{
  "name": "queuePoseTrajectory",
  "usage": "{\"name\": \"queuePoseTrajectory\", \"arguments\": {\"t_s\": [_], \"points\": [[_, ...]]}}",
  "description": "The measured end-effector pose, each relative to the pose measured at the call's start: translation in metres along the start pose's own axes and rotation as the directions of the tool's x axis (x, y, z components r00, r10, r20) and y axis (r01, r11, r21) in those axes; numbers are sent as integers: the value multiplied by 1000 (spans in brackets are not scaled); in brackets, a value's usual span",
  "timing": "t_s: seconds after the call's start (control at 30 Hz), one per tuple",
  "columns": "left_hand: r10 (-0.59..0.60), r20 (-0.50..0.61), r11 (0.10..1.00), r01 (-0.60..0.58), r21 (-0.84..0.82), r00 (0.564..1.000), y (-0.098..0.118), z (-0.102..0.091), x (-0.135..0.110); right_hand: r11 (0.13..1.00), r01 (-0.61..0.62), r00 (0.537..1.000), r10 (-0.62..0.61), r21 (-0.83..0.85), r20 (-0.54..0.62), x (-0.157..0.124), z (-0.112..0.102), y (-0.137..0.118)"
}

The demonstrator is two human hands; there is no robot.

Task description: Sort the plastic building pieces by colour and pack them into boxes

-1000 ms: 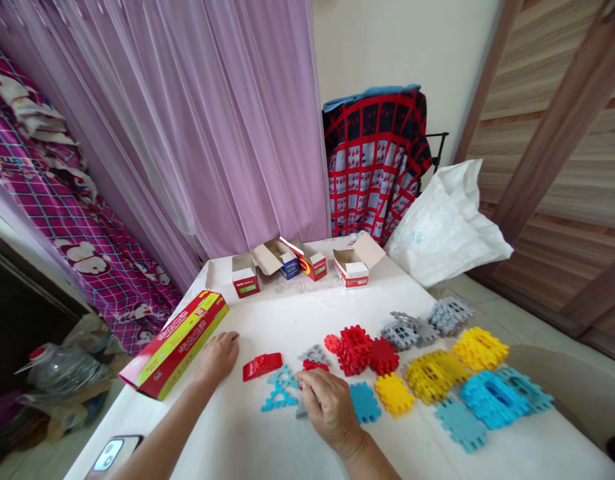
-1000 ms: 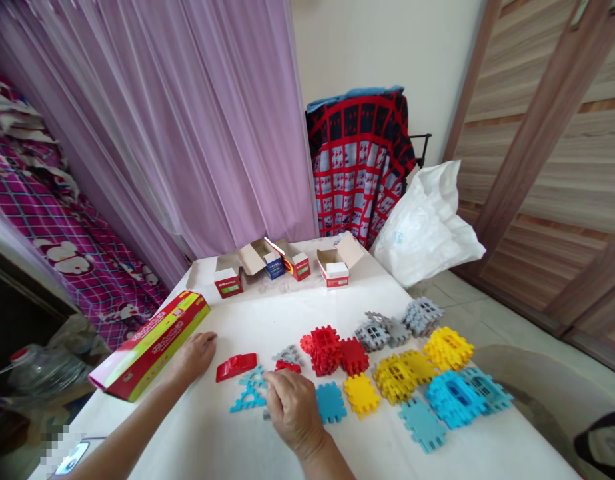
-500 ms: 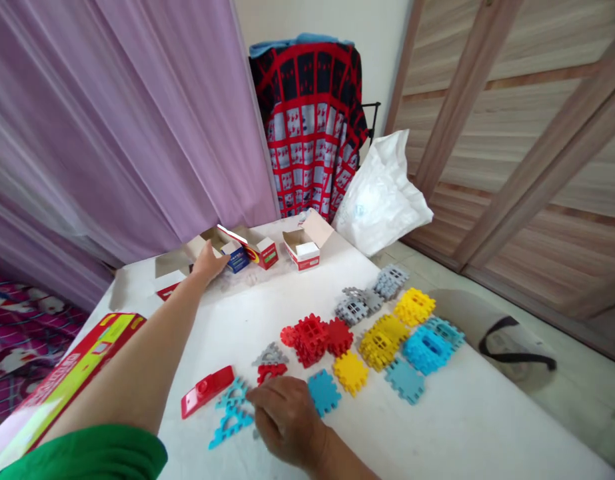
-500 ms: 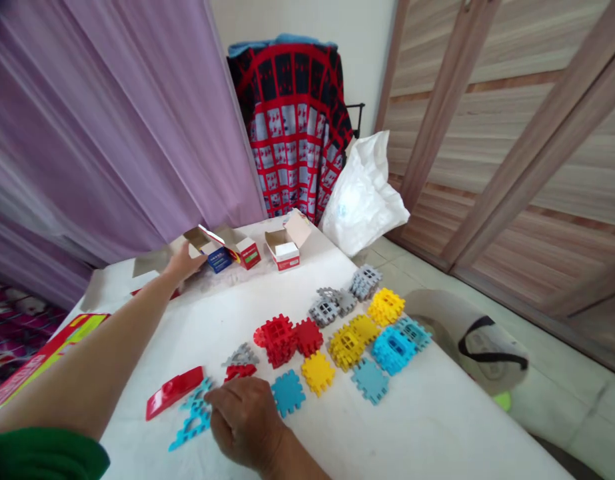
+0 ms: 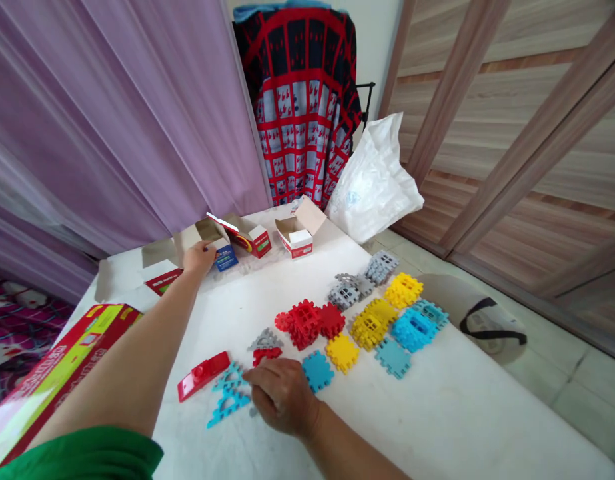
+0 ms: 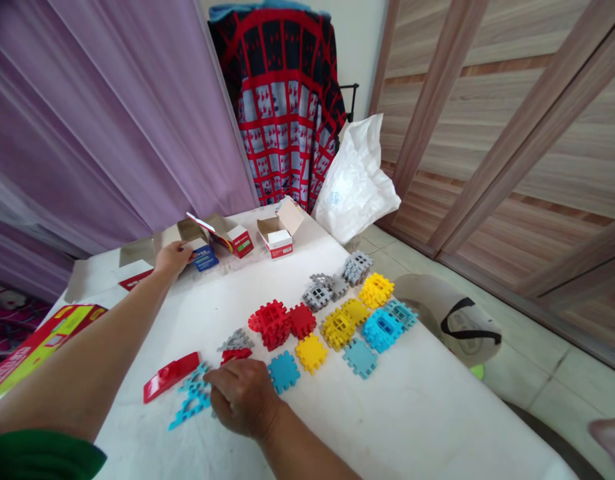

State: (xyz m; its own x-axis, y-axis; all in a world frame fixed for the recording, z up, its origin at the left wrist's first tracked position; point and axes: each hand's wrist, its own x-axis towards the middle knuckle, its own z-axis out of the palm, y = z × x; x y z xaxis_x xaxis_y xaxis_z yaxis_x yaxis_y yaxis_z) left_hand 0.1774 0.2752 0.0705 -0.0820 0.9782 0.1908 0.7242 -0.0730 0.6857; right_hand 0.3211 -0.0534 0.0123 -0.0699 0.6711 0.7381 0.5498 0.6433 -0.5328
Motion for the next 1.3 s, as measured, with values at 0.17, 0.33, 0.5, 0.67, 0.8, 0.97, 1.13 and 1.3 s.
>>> {"name": "queuePoseTrajectory", "arguments": {"t_s": [0.17, 0.33, 0.5, 0.67, 0.8, 0.97, 1.13, 1.3], "points": [[-60, -28, 979, 53, -196, 998, -3, -33, -49, 999, 3, 995, 1, -42, 100, -3, 0, -1], [-82, -57, 920, 54, -387, 995, -1, -60, -109, 997, 58, 989, -50, -55, 141, -7, 2, -3], [-80, -128, 848, 0, -531, 988, 3, -87, -165, 995, 82, 986, -72, -64, 153, -10, 4, -6], [-78, -211, 802, -64, -594, 974, -2, -114, -224, 999, -34, 997, 33, 18, 74, -7, 4, -4], [-85, -269, 795, -97, -598, 960, -10, -138, -255, 972, -195, 981, 195, 129, 8, -4, 5, -5], [-83, -347, 780, -156, -606, 934, -19, -168, -289, 835, -473, 881, 453, 280, 139, -13, 10, -26], [-13, -363, 806, -205, -555, 932, -38, -186, -338, 378, -770, 601, 702, 514, 383, -17, 12, -53], [99, -265, 842, -222, -492, 959, -57, -193, -369, 26, -836, 383, 743, 548, 549, 7, 11, -63]]}}
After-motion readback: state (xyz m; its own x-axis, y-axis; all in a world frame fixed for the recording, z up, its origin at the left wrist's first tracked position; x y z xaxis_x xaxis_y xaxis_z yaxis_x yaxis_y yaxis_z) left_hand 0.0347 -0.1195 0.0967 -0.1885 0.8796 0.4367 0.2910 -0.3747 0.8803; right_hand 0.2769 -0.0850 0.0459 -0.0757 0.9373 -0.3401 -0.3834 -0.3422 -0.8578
